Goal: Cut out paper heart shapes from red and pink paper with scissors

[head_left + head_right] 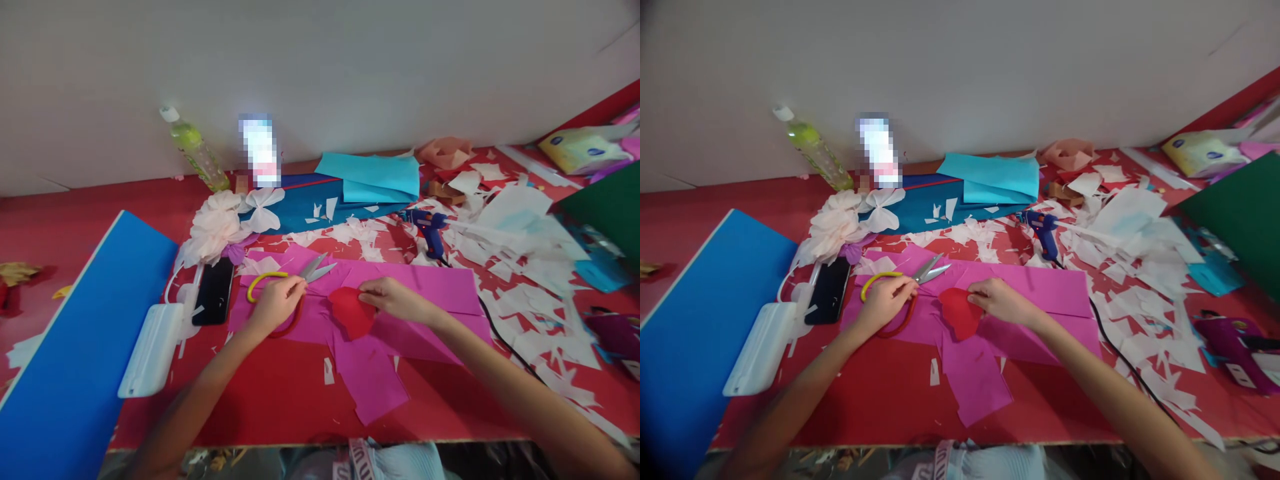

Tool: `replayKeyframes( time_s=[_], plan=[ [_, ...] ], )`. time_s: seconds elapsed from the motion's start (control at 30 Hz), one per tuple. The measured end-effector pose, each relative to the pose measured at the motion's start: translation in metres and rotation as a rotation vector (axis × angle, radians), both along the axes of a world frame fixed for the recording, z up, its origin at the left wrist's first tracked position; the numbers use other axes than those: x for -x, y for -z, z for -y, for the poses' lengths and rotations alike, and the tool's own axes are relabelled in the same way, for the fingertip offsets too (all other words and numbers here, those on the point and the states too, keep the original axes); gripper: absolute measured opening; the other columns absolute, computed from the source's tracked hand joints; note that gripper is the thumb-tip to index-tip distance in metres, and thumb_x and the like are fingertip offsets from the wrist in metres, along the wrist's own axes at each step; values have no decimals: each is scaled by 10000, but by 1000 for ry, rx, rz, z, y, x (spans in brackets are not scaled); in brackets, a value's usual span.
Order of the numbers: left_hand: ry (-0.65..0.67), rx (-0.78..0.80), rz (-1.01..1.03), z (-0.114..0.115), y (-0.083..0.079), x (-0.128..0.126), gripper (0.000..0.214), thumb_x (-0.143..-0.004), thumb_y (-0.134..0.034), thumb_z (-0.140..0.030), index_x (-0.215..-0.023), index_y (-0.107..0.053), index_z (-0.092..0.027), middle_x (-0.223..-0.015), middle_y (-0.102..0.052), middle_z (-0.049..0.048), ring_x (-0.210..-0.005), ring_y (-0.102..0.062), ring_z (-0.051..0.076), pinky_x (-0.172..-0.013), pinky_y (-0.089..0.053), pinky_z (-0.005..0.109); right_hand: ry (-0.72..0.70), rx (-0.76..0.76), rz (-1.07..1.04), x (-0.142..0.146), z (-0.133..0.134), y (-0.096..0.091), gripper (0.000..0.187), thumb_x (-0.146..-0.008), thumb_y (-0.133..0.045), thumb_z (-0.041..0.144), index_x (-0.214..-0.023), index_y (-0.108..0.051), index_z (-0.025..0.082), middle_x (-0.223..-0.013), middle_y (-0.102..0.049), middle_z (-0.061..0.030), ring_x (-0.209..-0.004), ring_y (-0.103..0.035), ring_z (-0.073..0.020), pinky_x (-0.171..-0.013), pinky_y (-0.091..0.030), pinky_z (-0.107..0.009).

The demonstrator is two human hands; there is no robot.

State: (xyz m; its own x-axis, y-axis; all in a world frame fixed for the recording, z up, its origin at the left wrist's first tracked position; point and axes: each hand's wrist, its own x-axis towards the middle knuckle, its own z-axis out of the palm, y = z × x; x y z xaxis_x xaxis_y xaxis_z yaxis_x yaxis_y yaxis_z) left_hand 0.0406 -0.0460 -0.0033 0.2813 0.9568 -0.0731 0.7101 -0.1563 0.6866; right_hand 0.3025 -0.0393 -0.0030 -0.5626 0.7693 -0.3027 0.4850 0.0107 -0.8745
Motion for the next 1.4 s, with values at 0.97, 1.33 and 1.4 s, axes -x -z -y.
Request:
replayKeyframes(
  time_s=[0.97,1.33,1.4],
  plan=[
    [363,-130,-801,-3,-72,43,376,-780,-541,-316,-1113,-535,-141,-1127,-609,133,-1039,-582,283,-868,-463,373,-465,-502,466,-12,-62,-77,262,-808,-435,18,-707,-666,89,-701,-659,-47,-605,-471,-75,-585,-297,-235],
    [597,-159,-790,-3,-74,21,417,-792,-519,-238,-1180,-520,-85,-1173,-605,187,-1085,-566,311,-903,-450,422,-577,-560,467,8,-50,-85,279,-762,-427,25,-630,-631,163,-675,-654,-36,-540,-470,-104,-530,-276,-270],
    [623,-168,-770,-5,-74,17,416,-787,-523,-234,-1177,-517,-88,-1169,-610,180,-1097,-563,302,-913,-450,414,-597,-551,496,12,-48,-90,287,-774,-409,35,-659,-639,161,-707,-664,-46,-555,-483,-111,-531,-286,-268]
  ],
)
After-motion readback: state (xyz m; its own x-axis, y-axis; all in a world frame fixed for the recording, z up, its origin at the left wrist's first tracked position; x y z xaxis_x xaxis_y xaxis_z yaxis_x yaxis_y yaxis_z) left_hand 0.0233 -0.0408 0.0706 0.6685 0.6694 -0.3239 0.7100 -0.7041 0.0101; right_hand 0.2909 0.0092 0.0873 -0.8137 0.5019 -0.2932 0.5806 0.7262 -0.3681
